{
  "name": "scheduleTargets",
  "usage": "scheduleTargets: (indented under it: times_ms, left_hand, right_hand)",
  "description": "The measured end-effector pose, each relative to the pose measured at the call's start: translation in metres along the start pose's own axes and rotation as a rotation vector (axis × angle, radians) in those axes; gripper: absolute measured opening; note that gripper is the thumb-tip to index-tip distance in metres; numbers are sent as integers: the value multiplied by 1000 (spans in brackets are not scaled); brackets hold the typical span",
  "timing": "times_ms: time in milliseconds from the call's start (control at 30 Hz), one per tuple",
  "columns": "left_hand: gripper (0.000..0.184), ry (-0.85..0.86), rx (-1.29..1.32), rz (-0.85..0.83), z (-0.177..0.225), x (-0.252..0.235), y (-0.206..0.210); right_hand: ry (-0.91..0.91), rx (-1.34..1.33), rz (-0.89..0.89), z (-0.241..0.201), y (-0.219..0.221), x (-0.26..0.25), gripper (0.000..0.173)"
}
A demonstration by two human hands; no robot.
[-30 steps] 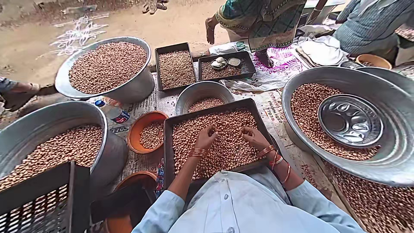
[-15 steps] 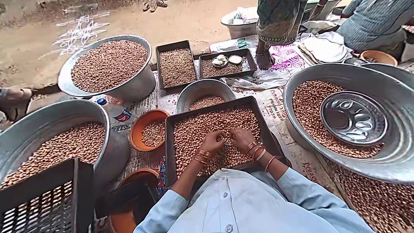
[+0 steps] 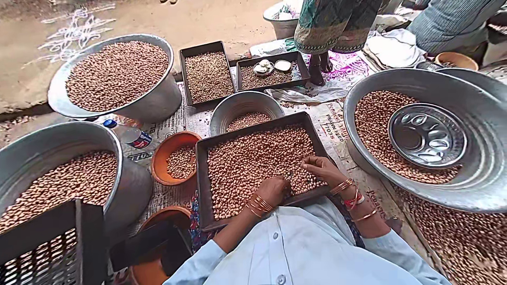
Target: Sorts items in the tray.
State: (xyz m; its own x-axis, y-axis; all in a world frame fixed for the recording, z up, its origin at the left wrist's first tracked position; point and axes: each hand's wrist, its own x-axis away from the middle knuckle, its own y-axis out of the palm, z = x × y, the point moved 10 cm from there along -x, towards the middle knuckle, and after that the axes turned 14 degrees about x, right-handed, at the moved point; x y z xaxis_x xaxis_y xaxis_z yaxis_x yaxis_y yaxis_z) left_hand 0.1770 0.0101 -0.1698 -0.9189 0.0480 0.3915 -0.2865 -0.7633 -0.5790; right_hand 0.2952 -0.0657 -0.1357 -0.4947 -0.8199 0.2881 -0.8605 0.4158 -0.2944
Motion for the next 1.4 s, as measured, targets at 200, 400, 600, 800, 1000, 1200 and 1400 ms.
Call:
scheduleTargets:
  times_ms: [200, 400, 600, 800, 1000, 1200, 1400]
  left_hand:
    - [31, 82, 538, 332, -35, 32, -71]
    - [24, -55, 307, 123, -30, 45, -49]
    - [25, -111, 312, 181, -41, 53, -49]
    - [23, -134, 503, 161, -51, 60, -39]
    - [24, -240, 392, 528, -79, 96, -100]
    - [27, -366, 187, 760, -96, 125, -153]
    - [30, -377, 47, 439, -66, 71, -108]
  right_hand:
    - [-51, 781, -171, -16, 46, 18, 24]
    - [-98, 1018, -271, -14, 92, 11, 24]
    - [-57, 1128, -331, -11, 105, 5, 24]
    - [-32, 1162, -443, -9, 111, -1, 24]
    - [-146, 1163, -510, -8, 113, -1, 23]
    - [-114, 1143, -536, -2, 112, -4, 23]
    - [-34, 1187, -516, 3, 107, -4, 25]
